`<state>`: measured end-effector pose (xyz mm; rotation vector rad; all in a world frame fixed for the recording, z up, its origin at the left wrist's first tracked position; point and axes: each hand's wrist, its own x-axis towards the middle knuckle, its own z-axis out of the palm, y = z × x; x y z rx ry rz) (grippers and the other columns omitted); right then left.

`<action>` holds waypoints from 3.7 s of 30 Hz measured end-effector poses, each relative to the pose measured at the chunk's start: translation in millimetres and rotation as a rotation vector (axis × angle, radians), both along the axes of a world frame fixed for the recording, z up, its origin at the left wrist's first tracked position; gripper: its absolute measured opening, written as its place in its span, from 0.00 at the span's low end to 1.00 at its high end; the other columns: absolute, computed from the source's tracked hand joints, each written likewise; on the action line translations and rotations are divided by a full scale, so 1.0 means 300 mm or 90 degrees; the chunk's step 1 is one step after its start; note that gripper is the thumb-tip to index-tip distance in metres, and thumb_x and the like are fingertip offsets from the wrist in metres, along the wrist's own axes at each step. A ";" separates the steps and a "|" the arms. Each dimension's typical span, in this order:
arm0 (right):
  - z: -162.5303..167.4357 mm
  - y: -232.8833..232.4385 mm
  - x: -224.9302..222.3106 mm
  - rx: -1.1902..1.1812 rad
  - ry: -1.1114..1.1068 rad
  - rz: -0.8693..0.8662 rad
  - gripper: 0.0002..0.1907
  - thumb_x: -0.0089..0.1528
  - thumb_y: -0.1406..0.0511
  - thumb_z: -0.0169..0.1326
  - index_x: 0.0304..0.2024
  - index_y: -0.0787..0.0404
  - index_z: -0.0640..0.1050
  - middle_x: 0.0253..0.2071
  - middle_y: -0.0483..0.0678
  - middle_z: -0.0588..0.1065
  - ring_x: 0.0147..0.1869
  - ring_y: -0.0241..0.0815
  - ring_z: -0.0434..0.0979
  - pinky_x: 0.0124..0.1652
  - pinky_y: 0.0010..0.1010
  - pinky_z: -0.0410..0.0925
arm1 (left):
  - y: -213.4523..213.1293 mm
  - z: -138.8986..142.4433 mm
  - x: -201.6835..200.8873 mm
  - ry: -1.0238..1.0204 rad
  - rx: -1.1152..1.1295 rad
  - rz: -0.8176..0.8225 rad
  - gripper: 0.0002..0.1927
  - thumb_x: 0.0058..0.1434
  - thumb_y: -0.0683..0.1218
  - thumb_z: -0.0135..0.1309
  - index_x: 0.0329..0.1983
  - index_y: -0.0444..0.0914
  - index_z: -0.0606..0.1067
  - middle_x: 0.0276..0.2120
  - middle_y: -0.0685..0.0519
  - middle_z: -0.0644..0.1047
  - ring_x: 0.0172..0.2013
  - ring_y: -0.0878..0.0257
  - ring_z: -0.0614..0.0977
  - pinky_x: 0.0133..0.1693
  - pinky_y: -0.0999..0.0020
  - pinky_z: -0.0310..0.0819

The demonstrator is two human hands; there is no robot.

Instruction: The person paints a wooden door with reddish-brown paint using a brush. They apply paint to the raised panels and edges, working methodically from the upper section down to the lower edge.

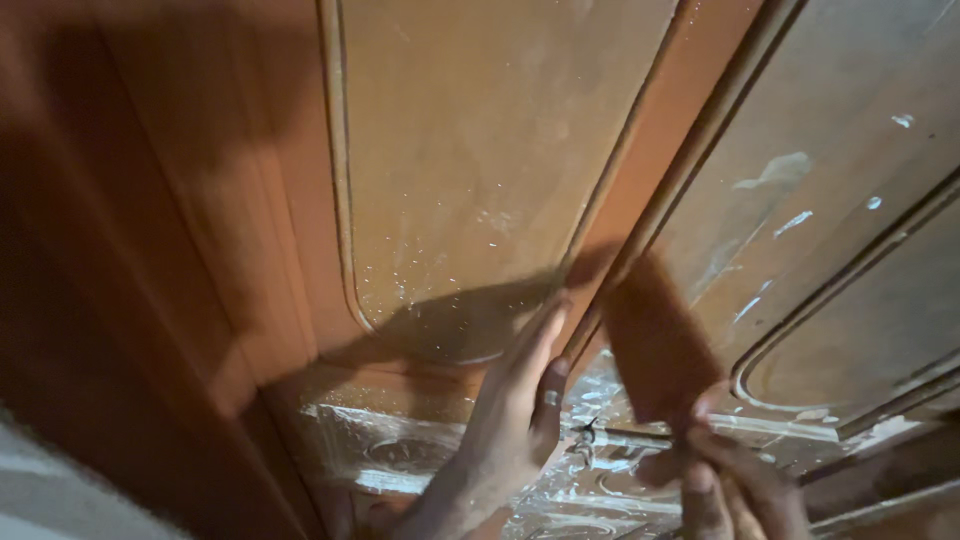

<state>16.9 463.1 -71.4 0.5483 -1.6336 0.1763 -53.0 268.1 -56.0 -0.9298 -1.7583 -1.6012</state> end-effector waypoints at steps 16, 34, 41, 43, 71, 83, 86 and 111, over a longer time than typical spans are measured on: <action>0.096 -0.097 0.086 -0.372 -0.284 0.068 0.12 0.74 0.68 0.48 0.54 0.72 0.75 0.37 0.55 0.79 0.39 0.41 0.81 0.45 0.32 0.75 | -0.007 0.103 0.015 0.016 -0.022 -0.019 0.30 0.71 0.37 0.43 0.76 0.33 0.57 0.73 0.36 0.63 0.73 0.42 0.66 0.71 0.54 0.58; 0.285 -0.137 0.085 -0.359 -0.388 0.035 0.11 0.70 0.68 0.48 0.46 0.70 0.78 0.34 0.58 0.79 0.35 0.43 0.84 0.41 0.36 0.76 | -0.016 0.212 0.004 0.005 -0.024 -0.040 0.26 0.75 0.39 0.44 0.75 0.32 0.58 0.73 0.36 0.64 0.73 0.44 0.67 0.71 0.57 0.63; 0.310 -0.087 0.072 -0.421 -0.334 0.062 0.12 0.71 0.66 0.49 0.49 0.68 0.79 0.32 0.55 0.80 0.34 0.41 0.83 0.37 0.33 0.77 | -0.003 0.233 -0.003 0.042 0.005 -0.052 0.27 0.74 0.38 0.42 0.75 0.31 0.58 0.74 0.36 0.63 0.74 0.43 0.65 0.69 0.56 0.58; 0.323 -0.096 0.077 -0.464 -0.399 0.047 0.13 0.70 0.65 0.50 0.48 0.67 0.81 0.28 0.54 0.80 0.30 0.42 0.83 0.33 0.34 0.77 | -0.012 0.236 0.004 0.060 -0.015 -0.025 0.27 0.73 0.38 0.43 0.75 0.31 0.59 0.74 0.35 0.63 0.74 0.43 0.65 0.69 0.55 0.58; 0.453 -0.147 0.155 -0.411 -0.341 -0.011 0.12 0.70 0.65 0.51 0.45 0.67 0.82 0.26 0.53 0.79 0.25 0.38 0.82 0.29 0.30 0.75 | -0.006 0.365 0.024 0.120 -0.016 -0.032 0.27 0.73 0.36 0.43 0.74 0.29 0.58 0.73 0.34 0.64 0.72 0.43 0.68 0.70 0.58 0.60; 0.499 -0.165 0.123 -0.425 -0.398 0.026 0.10 0.69 0.66 0.50 0.45 0.66 0.81 0.26 0.53 0.80 0.26 0.40 0.81 0.26 0.29 0.76 | -0.020 0.379 0.030 0.112 -0.002 -0.044 0.29 0.70 0.35 0.44 0.74 0.30 0.58 0.73 0.35 0.63 0.72 0.42 0.68 0.65 0.59 0.66; 0.494 -0.130 0.129 -0.313 -0.233 0.114 0.10 0.74 0.66 0.49 0.50 0.67 0.77 0.29 0.51 0.80 0.32 0.36 0.82 0.35 0.26 0.76 | -0.017 0.387 0.018 0.126 -0.036 0.004 0.26 0.74 0.34 0.45 0.74 0.30 0.59 0.73 0.35 0.63 0.71 0.43 0.69 0.68 0.58 0.69; 0.751 -0.277 0.147 -0.253 -0.194 0.041 0.11 0.74 0.70 0.44 0.54 0.74 0.73 0.35 0.56 0.78 0.38 0.40 0.81 0.42 0.29 0.74 | -0.019 0.490 -0.018 0.104 -0.091 -0.010 0.29 0.69 0.36 0.44 0.74 0.33 0.57 0.75 0.38 0.61 0.60 0.43 0.76 0.59 0.60 0.74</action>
